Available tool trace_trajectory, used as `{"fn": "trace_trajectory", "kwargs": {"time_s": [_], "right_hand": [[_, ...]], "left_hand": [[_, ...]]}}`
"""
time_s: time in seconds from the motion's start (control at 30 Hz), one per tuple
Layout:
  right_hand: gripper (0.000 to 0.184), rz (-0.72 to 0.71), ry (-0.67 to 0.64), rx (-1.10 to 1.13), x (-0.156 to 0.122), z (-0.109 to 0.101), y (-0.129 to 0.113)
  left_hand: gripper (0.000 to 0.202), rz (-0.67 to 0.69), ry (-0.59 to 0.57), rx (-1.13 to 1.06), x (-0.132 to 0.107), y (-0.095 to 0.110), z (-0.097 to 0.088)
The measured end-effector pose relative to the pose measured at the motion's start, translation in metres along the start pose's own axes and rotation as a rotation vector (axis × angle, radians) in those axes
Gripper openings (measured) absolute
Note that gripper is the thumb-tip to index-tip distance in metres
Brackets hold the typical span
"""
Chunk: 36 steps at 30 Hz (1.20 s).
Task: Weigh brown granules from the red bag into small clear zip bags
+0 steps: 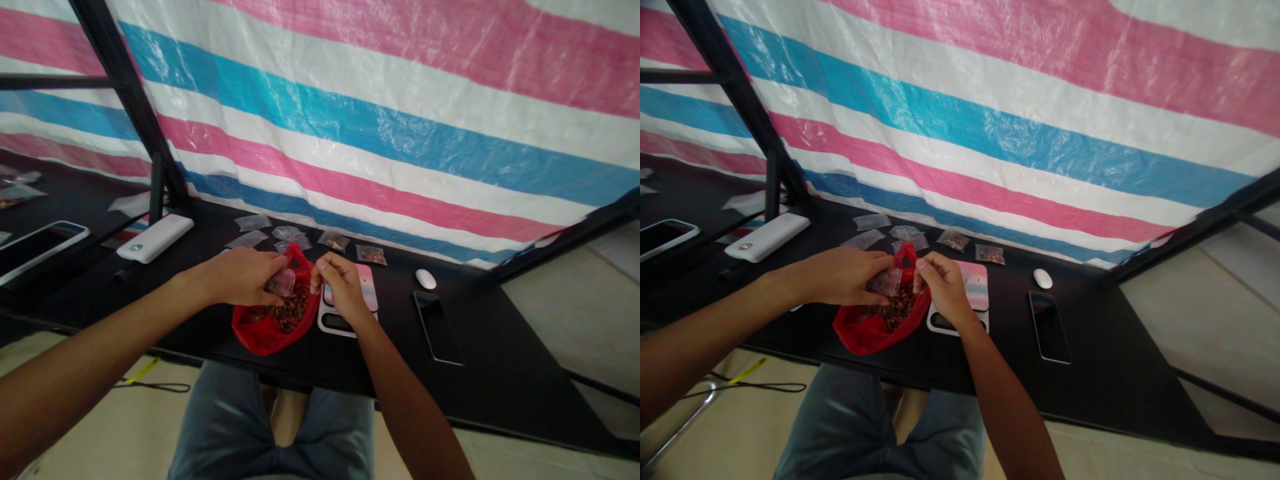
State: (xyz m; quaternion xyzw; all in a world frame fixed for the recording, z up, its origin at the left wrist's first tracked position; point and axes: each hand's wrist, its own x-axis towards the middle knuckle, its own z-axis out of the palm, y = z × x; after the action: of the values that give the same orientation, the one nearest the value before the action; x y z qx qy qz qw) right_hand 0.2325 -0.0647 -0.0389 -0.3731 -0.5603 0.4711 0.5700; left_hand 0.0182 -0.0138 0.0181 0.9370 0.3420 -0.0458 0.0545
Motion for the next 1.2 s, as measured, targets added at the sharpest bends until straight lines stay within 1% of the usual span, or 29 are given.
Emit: {"fn": "trace_trajectory", "kwargs": {"time_s": [0.1,0.23,0.33,0.47,0.63,0.83,1.0,1.03,1.07,1.17,1.2], "right_hand": [[0.045,-0.011,0.008,-0.002,0.000,-0.002,0.001],[0.043,-0.024,0.023,0.000,0.001,-0.005,0.002],[0.043,-0.027,0.028,-0.008,0.000,-0.005,0.002],[0.046,-0.029,0.025,-0.031,0.000,-0.004,0.000],[0.049,-0.041,0.010,-0.034,-0.001,-0.004,-0.003],[0.048,-0.027,0.018,-0.045,-0.001,-0.003,-0.003],[0.049,-0.028,0.010,-0.049,-0.001,-0.003,-0.003],[0.049,-0.026,0.008,-0.055,-0.001,-0.003,-0.004],[0.050,-0.024,0.008,-0.062,-0.001,-0.003,-0.004],[0.051,-0.019,0.009,-0.074,-0.001,-0.004,-0.004],[0.051,-0.018,0.007,-0.075,-0.002,-0.004,-0.003]], "left_hand": [[0.044,0.067,-0.041,0.174,0.005,0.007,-0.009],[0.028,0.141,-0.023,0.335,0.009,0.017,-0.021],[0.028,0.167,-0.020,0.381,0.011,0.021,-0.025],[0.027,0.179,-0.026,0.412,0.013,0.022,-0.025],[0.027,0.182,-0.028,0.396,0.011,0.025,-0.031],[0.039,0.175,-0.074,0.381,0.010,0.027,-0.041],[0.065,0.203,-0.094,0.375,0.011,0.023,-0.037],[0.064,0.193,-0.095,0.370,0.012,0.022,-0.036],[0.058,0.179,-0.101,0.368,0.012,0.022,-0.036],[0.032,0.136,-0.154,0.362,0.013,0.022,-0.038],[0.030,0.129,-0.174,0.352,0.014,0.021,-0.038]]}}
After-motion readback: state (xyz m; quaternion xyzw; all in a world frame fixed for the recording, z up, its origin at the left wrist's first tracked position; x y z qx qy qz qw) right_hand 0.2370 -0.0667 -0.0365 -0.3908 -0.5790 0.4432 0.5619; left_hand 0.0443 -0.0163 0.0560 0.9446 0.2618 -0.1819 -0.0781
